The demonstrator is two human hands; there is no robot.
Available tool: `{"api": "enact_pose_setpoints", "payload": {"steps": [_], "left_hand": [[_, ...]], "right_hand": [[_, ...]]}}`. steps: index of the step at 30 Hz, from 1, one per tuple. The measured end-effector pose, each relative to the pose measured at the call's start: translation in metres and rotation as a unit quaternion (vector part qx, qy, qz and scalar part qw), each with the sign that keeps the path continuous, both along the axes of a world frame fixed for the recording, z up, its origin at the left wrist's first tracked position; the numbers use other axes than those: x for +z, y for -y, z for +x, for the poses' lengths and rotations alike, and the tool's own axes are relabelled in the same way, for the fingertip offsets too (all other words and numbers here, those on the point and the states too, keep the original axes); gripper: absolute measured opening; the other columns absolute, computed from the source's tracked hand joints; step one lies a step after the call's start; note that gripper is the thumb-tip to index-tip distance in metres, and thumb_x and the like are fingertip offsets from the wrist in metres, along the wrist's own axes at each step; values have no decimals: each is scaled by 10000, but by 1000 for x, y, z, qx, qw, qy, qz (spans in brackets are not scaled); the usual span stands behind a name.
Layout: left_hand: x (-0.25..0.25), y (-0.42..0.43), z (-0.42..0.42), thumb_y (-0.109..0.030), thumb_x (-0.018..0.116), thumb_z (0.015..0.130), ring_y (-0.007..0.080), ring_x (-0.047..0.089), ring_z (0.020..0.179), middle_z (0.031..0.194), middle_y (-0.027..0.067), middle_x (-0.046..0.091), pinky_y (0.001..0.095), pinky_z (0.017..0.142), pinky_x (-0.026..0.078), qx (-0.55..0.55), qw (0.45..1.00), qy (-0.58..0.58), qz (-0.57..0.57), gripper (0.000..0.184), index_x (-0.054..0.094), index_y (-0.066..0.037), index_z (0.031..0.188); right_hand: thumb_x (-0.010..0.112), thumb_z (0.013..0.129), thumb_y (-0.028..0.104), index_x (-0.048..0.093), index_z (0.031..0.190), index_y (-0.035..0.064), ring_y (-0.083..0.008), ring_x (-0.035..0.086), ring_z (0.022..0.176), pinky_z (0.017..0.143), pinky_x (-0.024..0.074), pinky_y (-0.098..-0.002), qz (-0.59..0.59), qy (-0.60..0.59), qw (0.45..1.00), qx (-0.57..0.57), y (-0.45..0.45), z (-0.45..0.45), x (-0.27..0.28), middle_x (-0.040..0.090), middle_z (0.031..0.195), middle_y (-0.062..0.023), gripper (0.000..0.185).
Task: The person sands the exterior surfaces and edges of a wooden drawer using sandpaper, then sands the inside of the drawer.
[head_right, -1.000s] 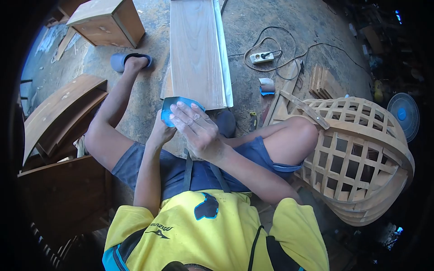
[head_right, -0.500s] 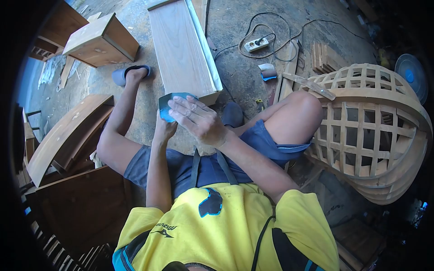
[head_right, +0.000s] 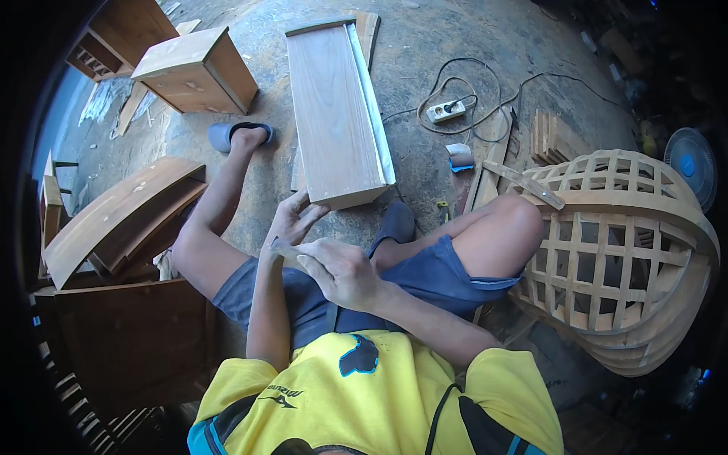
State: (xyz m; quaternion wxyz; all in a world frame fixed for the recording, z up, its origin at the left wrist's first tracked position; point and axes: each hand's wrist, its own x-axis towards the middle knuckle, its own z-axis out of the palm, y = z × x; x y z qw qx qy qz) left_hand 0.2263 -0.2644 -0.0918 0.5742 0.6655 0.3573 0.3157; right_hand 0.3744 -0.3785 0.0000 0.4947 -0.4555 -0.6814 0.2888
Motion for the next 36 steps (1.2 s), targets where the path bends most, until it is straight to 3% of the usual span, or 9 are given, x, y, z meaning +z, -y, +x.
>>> {"api": "enact_pose_setpoints", "payload": {"steps": [3,6,12,18,21,23,28,31,36], "left_hand": [[30,-5,-29,-119,738,961,221,639,1252,1327,156,691,359,1064,483,30,999,24,-7,394,639,23,1315],[75,-18,-51,-114,730,967,238,621,1257,1272,151,678,392,1092,470,161,982,88,40,300,650,21,1223],[225,10,-6,-439,580,1070,371,712,1013,1043,228,719,511,984,532,-218,871,409,161,474,687,7,951],[253,20,31,-178,618,1059,358,736,878,967,189,748,497,907,550,-226,768,579,157,198,678,-7,981],[243,6,25,-369,580,1081,386,734,1004,1024,245,729,530,1010,543,-298,803,480,190,393,703,-17,957],[239,-19,19,-228,668,1031,377,714,1016,1077,217,707,460,954,564,-278,838,396,252,262,687,33,1034],[158,-134,11,81,541,983,266,633,1269,1326,163,635,417,1100,491,122,964,90,219,385,508,18,1362],[115,-216,3,74,662,860,325,498,1435,1542,194,493,448,1196,401,156,916,-163,331,838,326,-104,1607],[62,-305,27,-66,809,794,356,470,1448,1546,214,492,463,1188,417,115,915,-160,351,963,320,-132,1621]], "right_hand": [[658,1000,73,677,1015,-8,-183,663,734,658,517,-312,-100,-44,985,-133,5,51,24,693,888,-95,85],[578,1044,127,636,1028,-6,-178,604,1109,1010,468,-336,-7,-54,973,-226,-11,85,37,665,1177,-154,146],[594,1044,168,599,1016,7,-131,582,978,891,485,-302,-177,-128,938,-270,-54,104,2,644,1080,-75,163],[760,973,179,607,1029,8,-144,611,866,752,509,-326,-51,177,945,-269,-61,101,5,645,986,-65,235],[792,952,169,599,1110,-5,-191,662,933,787,543,-335,-46,126,953,-274,-61,102,3,682,1035,-116,304],[775,964,152,601,1148,-8,-203,678,950,811,559,-333,-77,58,953,-287,-61,98,5,695,1061,-127,299],[610,1061,128,526,1367,-35,-213,700,1038,950,575,-346,-51,-257,889,-376,-61,103,0,681,1214,-137,356],[560,1081,167,544,1269,5,-147,693,888,825,587,-298,-228,-328,842,-362,-28,107,-24,687,1097,-108,249],[675,995,172,629,1061,83,-37,471,542,422,323,-194,-403,-505,733,-215,4,76,-39,594,835,-10,120]]}}
